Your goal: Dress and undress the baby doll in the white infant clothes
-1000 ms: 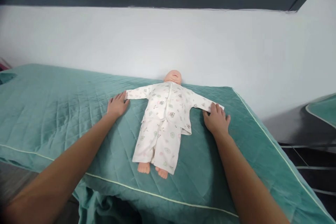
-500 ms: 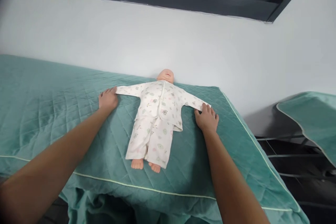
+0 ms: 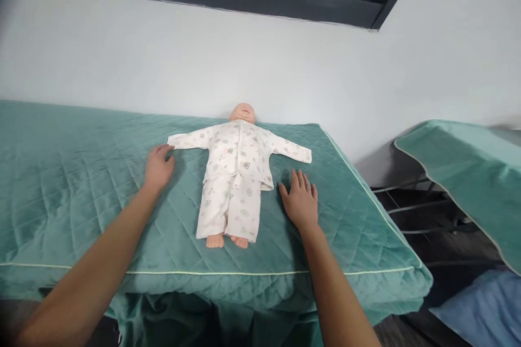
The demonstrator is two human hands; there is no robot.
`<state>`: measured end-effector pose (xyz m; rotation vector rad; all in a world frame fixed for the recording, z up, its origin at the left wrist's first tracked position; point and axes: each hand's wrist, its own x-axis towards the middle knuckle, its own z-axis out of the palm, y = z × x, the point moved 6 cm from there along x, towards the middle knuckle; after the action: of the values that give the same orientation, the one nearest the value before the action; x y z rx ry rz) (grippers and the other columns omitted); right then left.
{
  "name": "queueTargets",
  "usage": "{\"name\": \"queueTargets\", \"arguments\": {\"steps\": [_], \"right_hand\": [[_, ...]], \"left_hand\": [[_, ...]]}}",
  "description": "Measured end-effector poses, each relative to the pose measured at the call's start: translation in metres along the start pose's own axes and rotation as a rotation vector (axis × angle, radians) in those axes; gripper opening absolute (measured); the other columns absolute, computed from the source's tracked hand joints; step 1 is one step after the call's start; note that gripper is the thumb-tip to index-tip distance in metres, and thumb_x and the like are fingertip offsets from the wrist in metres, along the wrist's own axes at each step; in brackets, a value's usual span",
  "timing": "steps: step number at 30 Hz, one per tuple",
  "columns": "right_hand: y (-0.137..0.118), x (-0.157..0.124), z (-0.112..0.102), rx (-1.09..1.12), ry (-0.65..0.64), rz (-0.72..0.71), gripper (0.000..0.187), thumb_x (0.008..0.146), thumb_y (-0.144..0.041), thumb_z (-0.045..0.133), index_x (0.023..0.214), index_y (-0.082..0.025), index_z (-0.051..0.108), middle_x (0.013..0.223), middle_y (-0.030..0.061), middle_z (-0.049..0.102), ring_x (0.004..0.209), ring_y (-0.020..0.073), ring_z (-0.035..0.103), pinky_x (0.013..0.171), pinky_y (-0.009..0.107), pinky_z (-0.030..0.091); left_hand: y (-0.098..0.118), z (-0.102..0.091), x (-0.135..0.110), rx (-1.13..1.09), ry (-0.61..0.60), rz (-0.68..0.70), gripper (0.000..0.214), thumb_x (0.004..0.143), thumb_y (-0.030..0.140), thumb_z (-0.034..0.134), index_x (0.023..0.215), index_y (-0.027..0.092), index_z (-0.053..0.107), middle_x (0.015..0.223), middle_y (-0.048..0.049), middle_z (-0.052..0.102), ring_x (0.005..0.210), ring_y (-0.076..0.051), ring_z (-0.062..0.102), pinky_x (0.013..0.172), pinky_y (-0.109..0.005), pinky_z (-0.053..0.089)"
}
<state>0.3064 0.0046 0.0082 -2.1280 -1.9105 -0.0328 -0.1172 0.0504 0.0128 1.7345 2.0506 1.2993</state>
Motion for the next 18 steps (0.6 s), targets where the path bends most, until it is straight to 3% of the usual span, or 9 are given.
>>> {"name": "queueTargets", "arguments": {"steps": [3,5,8,10,12,14,18], "right_hand": [[-0.019,-0.056,-0.006,0.118,0.06,-0.117,0.056,0.099,-0.042,0.042,0.147,-0.015,0.045,0.155,0.0152,0.046,0.147,0.0298,0.038,0.12,0.052,0.026],[-0.031,-0.094,-0.007,0.243,0.031,-0.194,0.053,0.096,-0.038,0.049,0.145,-0.018,0.047,0.154,0.0134,0.048,0.145,0.0291,0.041,0.119,0.053,0.029],[-0.042,-0.141,-0.014,0.444,-0.019,-0.215,0.059,0.093,-0.035,0.057,0.149,-0.023,0.041,0.156,0.0121,0.045,0.146,0.0286,0.04,0.119,0.055,0.032],[-0.05,-0.159,-0.025,0.563,-0.048,-0.203,0.065,0.093,-0.035,0.059,0.152,-0.026,0.034,0.158,0.0116,0.041,0.147,0.0268,0.039,0.118,0.052,0.036],[-0.064,-0.168,-0.037,0.623,-0.069,-0.232,0.067,0.094,-0.032,0.06,0.154,-0.028,0.029,0.16,0.0109,0.038,0.147,0.0247,0.038,0.116,0.048,0.041],[-0.084,-0.167,-0.049,0.587,-0.056,-0.33,0.06,0.093,-0.025,0.059,0.149,-0.027,0.036,0.161,0.011,0.035,0.149,0.0248,0.035,0.116,0.047,0.041],[-0.123,-0.155,-0.054,0.324,0.06,-0.492,0.03,0.092,-0.014,0.053,0.121,-0.021,0.056,0.16,0.0126,0.039,0.151,0.0311,0.029,0.12,0.062,0.027]], "left_hand": [[0.024,-0.004,-0.044,-0.125,-0.06,0.082,0.033,0.09,0.02,0.045,0.114,0.017,0.067,0.118,-0.0107,0.068,0.11,-0.023,0.064,0.097,-0.038,0.052],[0.044,-0.004,-0.088,-0.247,-0.175,0.147,0.029,0.094,0.023,0.045,0.112,0.019,0.067,0.109,-0.008,0.07,0.096,-0.019,0.066,0.087,-0.035,0.054],[0.071,-0.007,-0.157,-0.276,-0.332,0.256,0.027,0.096,0.022,0.046,0.115,0.022,0.065,0.111,-0.0067,0.068,0.103,-0.02,0.063,0.09,-0.035,0.05],[0.081,-0.011,-0.19,-0.236,-0.351,0.288,0.028,0.096,0.021,0.049,0.121,0.023,0.062,0.112,-0.0058,0.067,0.101,-0.019,0.062,0.088,-0.036,0.048],[0.087,-0.012,-0.207,-0.181,-0.33,0.292,0.029,0.094,0.02,0.053,0.122,0.023,0.059,0.111,-0.0054,0.066,0.098,-0.019,0.061,0.086,-0.036,0.046],[0.089,-0.012,-0.212,-0.133,-0.289,0.279,0.024,0.093,0.018,0.055,0.116,0.021,0.059,0.108,-0.0053,0.065,0.096,-0.02,0.061,0.085,-0.036,0.044],[0.09,-0.011,-0.212,-0.11,-0.225,0.305,0.011,0.095,0.016,0.053,0.103,0.021,0.058,0.103,-0.0041,0.065,0.098,-0.02,0.061,0.084,-0.035,0.043]]}}
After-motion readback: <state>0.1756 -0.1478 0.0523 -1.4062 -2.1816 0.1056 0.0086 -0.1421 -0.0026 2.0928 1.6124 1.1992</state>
